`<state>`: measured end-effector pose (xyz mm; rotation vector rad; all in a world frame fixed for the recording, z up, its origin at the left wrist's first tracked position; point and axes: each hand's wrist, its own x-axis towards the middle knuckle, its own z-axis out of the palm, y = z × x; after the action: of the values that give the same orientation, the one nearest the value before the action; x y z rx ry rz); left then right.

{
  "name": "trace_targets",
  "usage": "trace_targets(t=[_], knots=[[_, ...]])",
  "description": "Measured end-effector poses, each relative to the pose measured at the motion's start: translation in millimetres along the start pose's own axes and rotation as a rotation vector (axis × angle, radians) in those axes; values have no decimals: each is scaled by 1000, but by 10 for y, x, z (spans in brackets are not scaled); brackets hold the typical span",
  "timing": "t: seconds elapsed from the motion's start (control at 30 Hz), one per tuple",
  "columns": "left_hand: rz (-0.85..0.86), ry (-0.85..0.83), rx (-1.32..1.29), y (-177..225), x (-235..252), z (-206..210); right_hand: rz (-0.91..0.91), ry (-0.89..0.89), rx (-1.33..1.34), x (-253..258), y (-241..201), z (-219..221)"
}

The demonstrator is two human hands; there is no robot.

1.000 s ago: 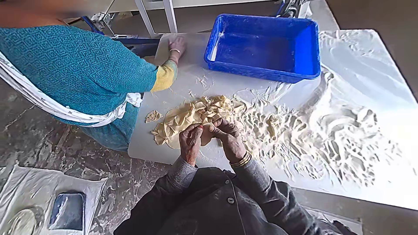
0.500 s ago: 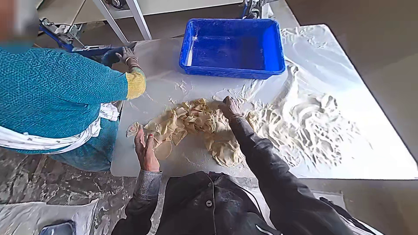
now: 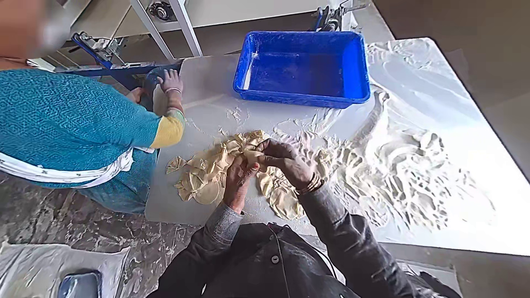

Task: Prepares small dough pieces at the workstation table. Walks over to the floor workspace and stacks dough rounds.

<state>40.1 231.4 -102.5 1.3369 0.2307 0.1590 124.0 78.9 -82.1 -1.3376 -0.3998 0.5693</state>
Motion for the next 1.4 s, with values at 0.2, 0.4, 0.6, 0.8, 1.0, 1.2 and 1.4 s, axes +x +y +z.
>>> trace_targets(t=[0.2, 0.4, 0.6, 0.8, 1.0, 1.2, 1.4], knots=[[42, 520, -13, 189, 77, -127, 102, 269, -477, -84, 165, -518], [-118, 734, 89, -34, -135, -604, 616, 34, -1113, -67, 593, -660], [-235, 584, 32, -242, -349, -285, 498, 79, -759, 5, 540, -700], [-271, 289, 17, -259, -347, -43, 148, 232, -52, -154, 244, -762], [-233, -45, 2, -165, -344, 269, 105, 102, 37, -323, 198, -386], [-55, 290, -13, -161, -285, 200, 91, 156, -89, -363, 275, -315], [-211, 738, -50, -98, -242, -223, 507, -77, -993, -281, 462, -210]])
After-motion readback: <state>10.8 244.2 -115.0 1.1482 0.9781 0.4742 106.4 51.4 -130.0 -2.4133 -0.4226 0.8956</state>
